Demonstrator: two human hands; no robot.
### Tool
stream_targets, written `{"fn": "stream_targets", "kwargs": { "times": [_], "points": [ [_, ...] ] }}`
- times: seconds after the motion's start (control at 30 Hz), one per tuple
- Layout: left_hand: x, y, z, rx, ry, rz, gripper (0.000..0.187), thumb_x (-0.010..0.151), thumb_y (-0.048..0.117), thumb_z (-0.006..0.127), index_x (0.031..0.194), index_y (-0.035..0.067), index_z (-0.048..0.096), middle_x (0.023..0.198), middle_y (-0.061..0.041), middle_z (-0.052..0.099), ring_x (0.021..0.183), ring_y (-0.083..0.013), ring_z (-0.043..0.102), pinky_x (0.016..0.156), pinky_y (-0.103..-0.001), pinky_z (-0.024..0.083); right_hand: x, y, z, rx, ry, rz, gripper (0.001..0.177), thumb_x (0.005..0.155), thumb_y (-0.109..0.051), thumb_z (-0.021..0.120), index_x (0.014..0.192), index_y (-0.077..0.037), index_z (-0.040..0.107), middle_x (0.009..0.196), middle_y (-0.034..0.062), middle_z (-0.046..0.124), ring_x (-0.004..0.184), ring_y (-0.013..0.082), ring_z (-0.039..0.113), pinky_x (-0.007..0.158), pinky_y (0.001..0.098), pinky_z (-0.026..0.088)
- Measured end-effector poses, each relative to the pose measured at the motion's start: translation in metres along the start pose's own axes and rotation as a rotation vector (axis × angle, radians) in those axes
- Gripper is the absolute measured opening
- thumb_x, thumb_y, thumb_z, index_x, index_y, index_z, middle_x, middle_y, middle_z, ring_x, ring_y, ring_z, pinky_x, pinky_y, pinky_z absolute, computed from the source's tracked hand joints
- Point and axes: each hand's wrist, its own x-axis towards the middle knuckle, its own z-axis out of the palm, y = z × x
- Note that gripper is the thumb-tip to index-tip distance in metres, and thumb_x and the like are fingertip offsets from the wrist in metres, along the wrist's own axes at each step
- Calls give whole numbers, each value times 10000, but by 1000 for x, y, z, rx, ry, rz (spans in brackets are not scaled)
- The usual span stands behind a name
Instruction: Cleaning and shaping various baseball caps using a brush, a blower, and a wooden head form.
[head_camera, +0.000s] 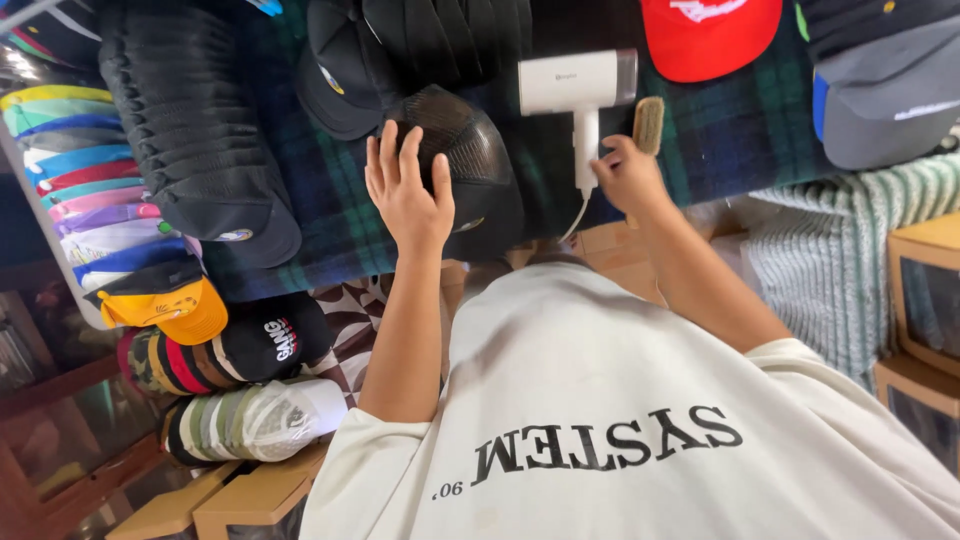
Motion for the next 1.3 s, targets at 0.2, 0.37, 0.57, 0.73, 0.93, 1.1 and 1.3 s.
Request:
{"fn": "stream_targets", "kwargs": {
  "times": [0.2, 0.37, 0.57, 0.73, 0.93, 1.1, 1.3],
  "points": [
    [-2, -3, -1, 87, -25, 11, 429, 1035, 389, 603, 1414, 189, 612, 1553, -117, 477, 1423, -455, 426, 1078, -683, 365, 16, -44, 7, 96, -133, 203, 617, 897, -523, 779, 1248, -37, 636, 1042, 221, 734, 1016, 458, 692, 870, 574, 547],
    [-3, -2, -3, 101, -36, 45, 418, 1022, 433, 556, 1393, 261, 640, 1550, -42, 505, 1437, -415, 436, 1103, -615, 368, 8, -45, 1, 1203, -273, 699, 456, 860, -171, 745, 1270, -34, 597, 882, 110, 688, 701, 210, 712, 623, 382, 651],
    [-5, -3, 1, 118, 6, 32, 424, 988, 432, 577, 1378, 284, 653, 1524, -22, 543, 1423, -399, 462, 1098, -594, 378, -65, -96, -69, 1200, -237, 438, 479, 779, 22, 685, 1244, -5, 569, 733, 111, 561, 500, 193, 557, 463, 342, 530],
    [-3, -3, 1, 29, 67, 6, 373, 981, 328, 609, 1336, 228, 668, 1491, -58, 566, 1407, -360, 495, 1140, -554, 385, -83, -126, -92, 1089, -239, 285, 395, 777, 42, 684, 1166, 33, 611, 652, 147, 565, 424, 194, 538, 386, 338, 462],
    [-8, -9, 11, -78, 72, -245, 456, 994, 314, 664, 1422, 164, 618, 1473, -166, 547, 1378, -330, 542, 1169, -503, 400, -88, -149, -114, 882, -256, 155, 377, 786, 34, 705, 1157, 6, 644, 589, 132, 585, 407, 204, 553, 414, 350, 462],
    [-9, -11, 5, -57, 102, -206, 445, 1016, 332, 631, 1423, 153, 616, 1448, -190, 554, 1381, -321, 540, 1177, -461, 398, -90, -196, -139, 517, -281, 117, 440, 830, -47, 717, 1264, -84, 652, 598, 105, 642, 490, 222, 640, 537, 371, 530],
    [-13, -21, 5, -334, 103, -226, 383, 1045, 64, 496, 1400, 100, 637, 1450, -209, 551, 1407, -356, 489, 1205, -504, 337, -75, -231, -151, 219, -281, 161, 550, 870, -174, 774, 1393, -141, 607, 1167, 269, 705, 1050, 471, 701, 878, 569, 576]
  ]
}}
